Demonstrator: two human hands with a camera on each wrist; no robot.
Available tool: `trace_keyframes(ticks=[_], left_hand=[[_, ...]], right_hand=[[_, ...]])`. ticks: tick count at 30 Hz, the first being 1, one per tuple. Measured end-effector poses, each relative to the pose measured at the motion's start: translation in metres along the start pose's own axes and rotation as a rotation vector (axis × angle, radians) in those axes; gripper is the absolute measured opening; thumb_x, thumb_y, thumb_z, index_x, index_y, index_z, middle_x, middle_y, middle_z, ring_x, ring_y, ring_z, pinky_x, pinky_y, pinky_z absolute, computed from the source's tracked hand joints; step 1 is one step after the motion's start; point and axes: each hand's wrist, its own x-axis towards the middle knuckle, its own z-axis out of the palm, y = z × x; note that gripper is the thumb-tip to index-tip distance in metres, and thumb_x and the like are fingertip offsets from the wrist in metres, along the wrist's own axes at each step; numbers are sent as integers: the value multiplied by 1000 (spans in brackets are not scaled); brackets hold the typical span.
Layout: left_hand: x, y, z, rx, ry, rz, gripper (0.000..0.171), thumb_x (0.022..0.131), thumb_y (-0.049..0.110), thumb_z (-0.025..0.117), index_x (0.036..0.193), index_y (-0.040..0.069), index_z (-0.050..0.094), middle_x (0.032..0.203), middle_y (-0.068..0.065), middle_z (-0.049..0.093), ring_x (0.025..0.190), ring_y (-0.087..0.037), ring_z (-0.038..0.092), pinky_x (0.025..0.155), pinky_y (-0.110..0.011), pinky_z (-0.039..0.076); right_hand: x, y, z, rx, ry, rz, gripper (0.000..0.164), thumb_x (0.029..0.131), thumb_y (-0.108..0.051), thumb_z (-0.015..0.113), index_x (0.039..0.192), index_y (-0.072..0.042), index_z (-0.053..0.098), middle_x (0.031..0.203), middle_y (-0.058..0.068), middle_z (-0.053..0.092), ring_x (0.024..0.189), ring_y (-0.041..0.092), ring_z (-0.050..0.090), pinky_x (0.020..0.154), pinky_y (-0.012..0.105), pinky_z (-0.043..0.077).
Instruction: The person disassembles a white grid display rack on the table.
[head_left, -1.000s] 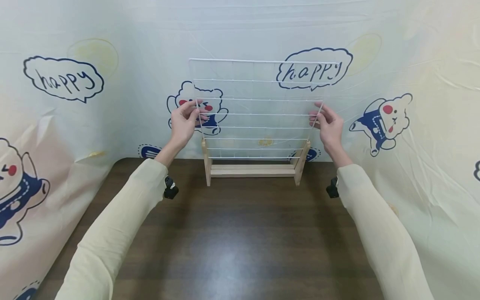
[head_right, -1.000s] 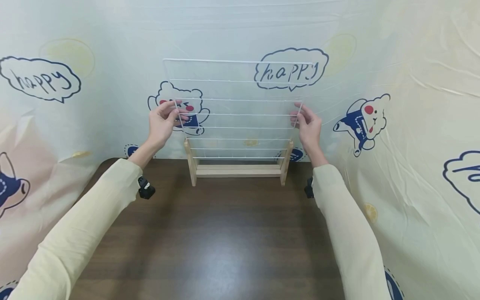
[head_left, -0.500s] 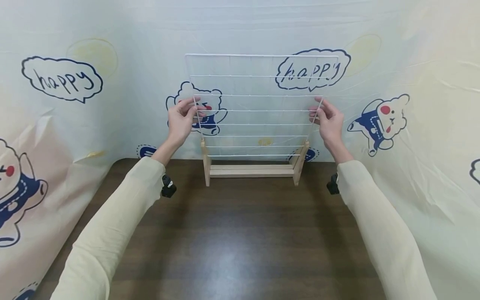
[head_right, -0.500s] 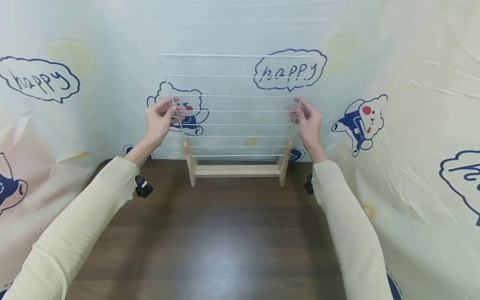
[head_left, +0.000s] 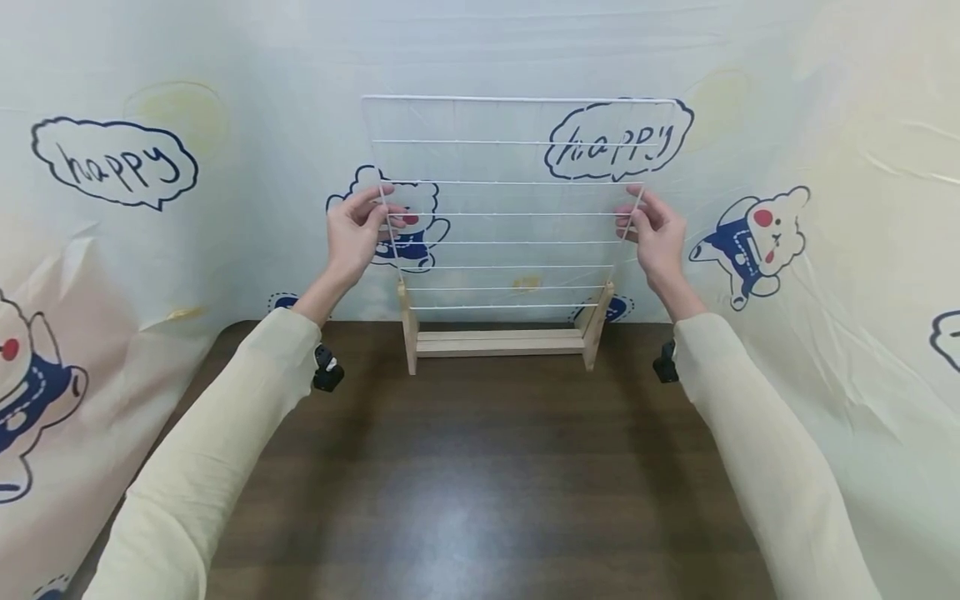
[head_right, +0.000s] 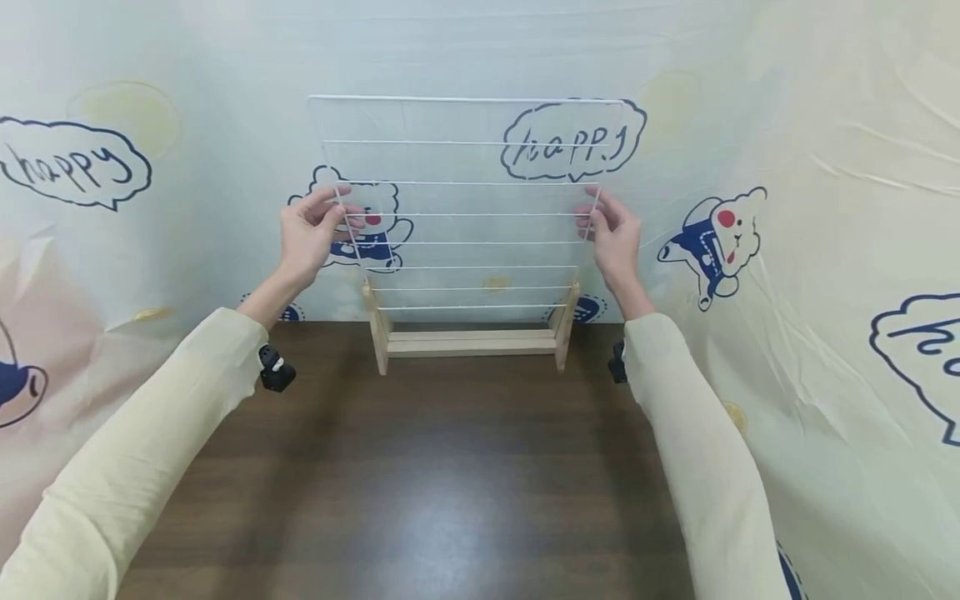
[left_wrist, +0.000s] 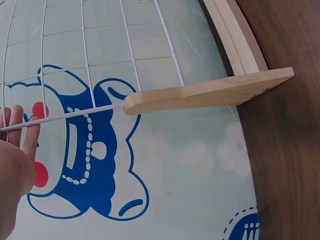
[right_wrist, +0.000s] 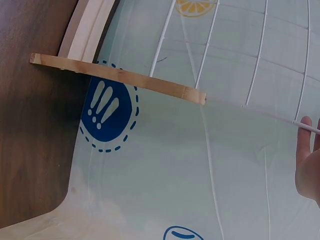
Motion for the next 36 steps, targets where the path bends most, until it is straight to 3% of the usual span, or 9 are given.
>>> trace_keyframes(ticks=[12, 22, 30, 36], left_hand=[[0, 7, -6, 37, -19, -33, 29, 98, 0, 52, 125, -4, 59, 105, -23, 68, 92, -35, 66, 85, -42, 55], [0, 9, -4, 40, 13, -41, 29, 98, 0, 52, 125, -1, 61, 106, -24, 68, 88, -26, 69, 84, -41, 55], [4, 16, 0, 14, 23, -49, 30, 97, -1, 53, 126, 0, 61, 106, -25, 68, 90, -35, 67, 85, -44, 55], [5, 19, -1, 1, 28, -39, 30, 97, -2, 52, 125, -2, 62, 103, -24, 69, 87, -33, 68, 83, -42, 55]], right_hand=[[1, -3, 5, 5, -2, 8, 32, 98, 3, 50, 126, -6, 63, 110, 24, 65, 92, 31, 63, 88, 40, 55], [14, 9, -2, 28, 1, -4, 31, 98, -1, 52, 126, -9, 64, 103, 14, 70, 88, 25, 65, 85, 37, 56], [15, 6, -6, 32, 13, 10, 32, 98, -1, 52, 126, -9, 64, 106, 15, 70, 92, 29, 64, 86, 37, 56], [12, -4, -5, 23, 5, 12, 31, 97, 1, 52, 125, -7, 64, 107, 18, 69, 92, 29, 64, 89, 42, 54]])
